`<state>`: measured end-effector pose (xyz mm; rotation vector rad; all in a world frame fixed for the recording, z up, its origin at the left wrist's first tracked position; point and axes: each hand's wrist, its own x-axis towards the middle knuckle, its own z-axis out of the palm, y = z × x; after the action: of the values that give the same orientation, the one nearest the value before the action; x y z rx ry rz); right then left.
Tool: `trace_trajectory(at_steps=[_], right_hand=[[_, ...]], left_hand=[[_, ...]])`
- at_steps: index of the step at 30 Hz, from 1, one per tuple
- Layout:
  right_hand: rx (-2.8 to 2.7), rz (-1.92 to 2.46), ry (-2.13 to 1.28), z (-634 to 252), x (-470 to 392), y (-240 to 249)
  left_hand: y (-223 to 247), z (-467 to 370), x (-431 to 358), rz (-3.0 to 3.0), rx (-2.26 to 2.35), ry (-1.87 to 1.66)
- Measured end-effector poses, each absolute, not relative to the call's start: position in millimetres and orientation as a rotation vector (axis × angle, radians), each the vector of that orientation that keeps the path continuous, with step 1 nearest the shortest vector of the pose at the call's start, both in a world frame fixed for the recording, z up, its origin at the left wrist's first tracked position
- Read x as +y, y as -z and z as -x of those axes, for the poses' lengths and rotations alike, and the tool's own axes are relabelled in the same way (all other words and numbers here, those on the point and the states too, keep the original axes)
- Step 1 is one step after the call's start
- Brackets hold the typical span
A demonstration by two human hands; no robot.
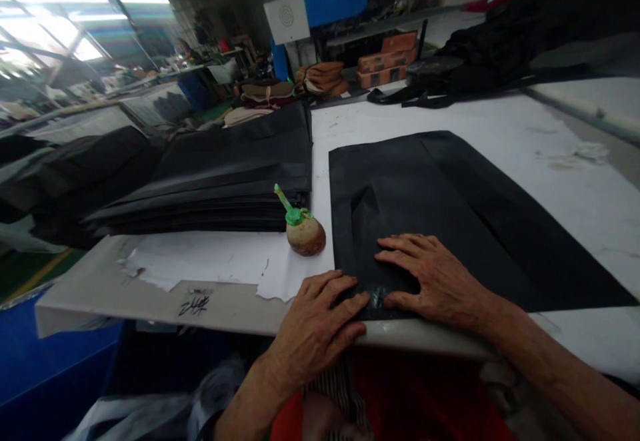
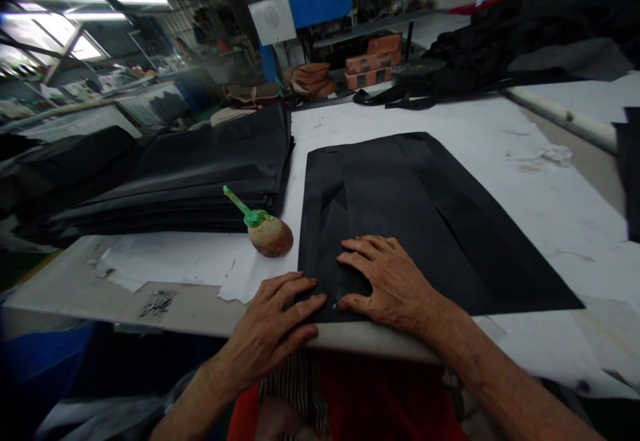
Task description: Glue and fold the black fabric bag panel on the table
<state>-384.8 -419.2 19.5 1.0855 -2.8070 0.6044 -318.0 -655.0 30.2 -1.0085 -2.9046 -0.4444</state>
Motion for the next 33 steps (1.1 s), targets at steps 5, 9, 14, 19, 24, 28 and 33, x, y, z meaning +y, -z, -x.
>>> trace_trajectory(at_steps=[5, 9, 14, 19, 24, 28, 33], right_hand=[[-2.816, -1.086, -0.603, 384.3, -419.3, -20.3], [-2.808, -1.089, -0.621, 384.4, -419.3, -19.9], [-2.796, -1.092, -0.630, 385.1, -419.4, -19.1], [-2.825, -1.113, -0.631, 384.7, -415.9, -20.2], [-2.874, -1.104, -0.605, 379.1, -415.6, -24.9], [-2.896, -0.927, -0.574, 369.3, -427.9, -24.3], [-2.848, -0.731, -0.519, 357.6, -442.5, -16.3]], left_hand=[[-28.7, 319.6, -654.2, 1.000, -2.876, 0.463], [-27.5, 319.6, -654.6, 0.993, -2.847, 0.499], [-28.3, 320.4, -654.5, 0.998, -2.863, 0.498], [-28.3, 320.8, -653.5, 0.991, -2.860, 0.507], [-29.4, 319.7, -654.1, 0.977, -2.858, 0.524], [-29.9, 317.6, -654.3, 0.988, -2.870, 0.504], [-29.1, 316.0, -654.4, 1.004, -2.864, 0.425]])
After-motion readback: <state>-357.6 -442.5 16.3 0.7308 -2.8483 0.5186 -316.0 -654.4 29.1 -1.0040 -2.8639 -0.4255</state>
